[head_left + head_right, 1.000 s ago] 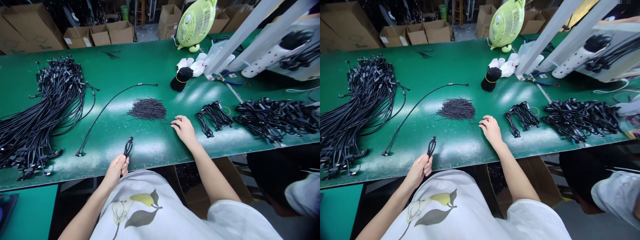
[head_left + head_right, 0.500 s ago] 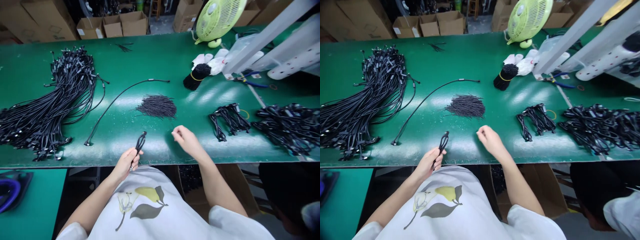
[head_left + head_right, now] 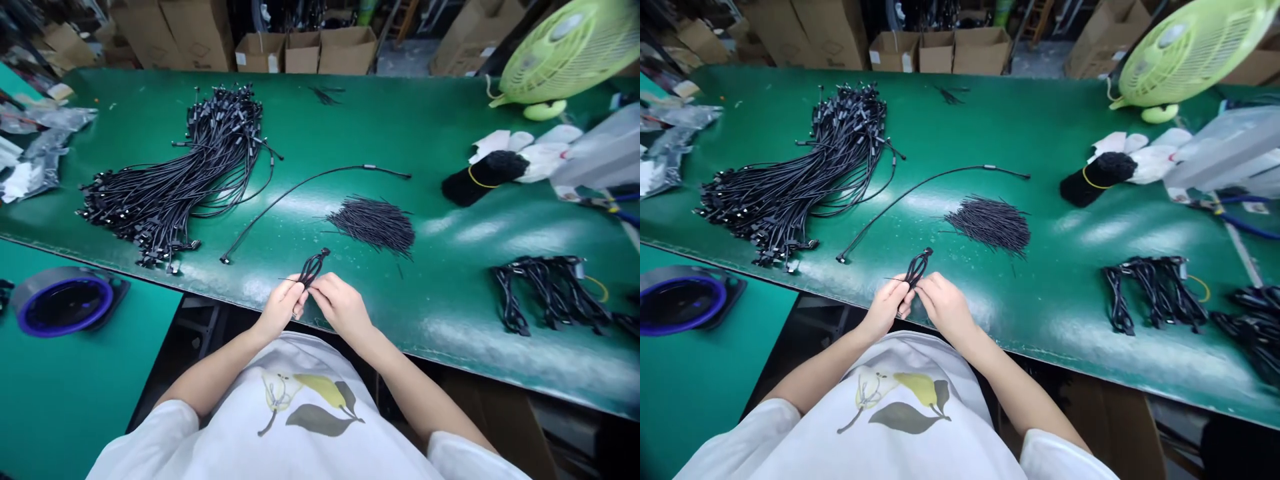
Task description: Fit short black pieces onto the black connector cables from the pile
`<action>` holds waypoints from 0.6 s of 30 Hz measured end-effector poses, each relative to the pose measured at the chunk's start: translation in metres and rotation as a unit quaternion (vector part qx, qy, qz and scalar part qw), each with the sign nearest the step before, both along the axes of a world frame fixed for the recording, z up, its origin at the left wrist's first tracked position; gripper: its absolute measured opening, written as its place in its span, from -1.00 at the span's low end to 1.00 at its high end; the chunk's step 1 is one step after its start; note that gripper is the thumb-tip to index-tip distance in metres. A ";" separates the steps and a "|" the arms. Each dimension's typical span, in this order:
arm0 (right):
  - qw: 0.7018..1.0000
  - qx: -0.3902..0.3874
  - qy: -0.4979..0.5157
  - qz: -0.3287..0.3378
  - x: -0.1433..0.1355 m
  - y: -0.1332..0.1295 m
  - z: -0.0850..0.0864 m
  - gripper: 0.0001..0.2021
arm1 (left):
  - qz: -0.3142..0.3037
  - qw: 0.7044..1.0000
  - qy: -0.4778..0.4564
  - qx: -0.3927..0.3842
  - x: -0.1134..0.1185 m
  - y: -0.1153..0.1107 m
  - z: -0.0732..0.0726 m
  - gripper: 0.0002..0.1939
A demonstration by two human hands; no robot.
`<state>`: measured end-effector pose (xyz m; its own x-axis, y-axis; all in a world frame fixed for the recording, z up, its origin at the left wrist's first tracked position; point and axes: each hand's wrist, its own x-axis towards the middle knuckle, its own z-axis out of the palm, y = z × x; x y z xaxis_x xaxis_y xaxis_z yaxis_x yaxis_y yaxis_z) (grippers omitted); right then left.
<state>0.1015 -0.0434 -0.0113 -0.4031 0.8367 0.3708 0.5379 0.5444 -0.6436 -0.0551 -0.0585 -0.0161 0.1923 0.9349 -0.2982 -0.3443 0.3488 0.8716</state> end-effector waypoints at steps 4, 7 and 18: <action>0.993 0.090 -0.076 0.007 -0.011 0.003 0.006 -0.82 | 0.000 0.997 0.061 0.044 -0.007 -0.001 -0.005 -0.49; 0.958 0.203 -0.203 0.018 -0.014 0.004 0.009 -0.77 | -0.019 0.981 0.169 0.094 -0.016 0.001 -0.009 -0.49; 0.825 0.454 -0.237 0.239 -0.015 0.029 0.009 -0.58 | -0.209 0.954 0.212 -0.036 -0.039 0.017 0.002 -0.63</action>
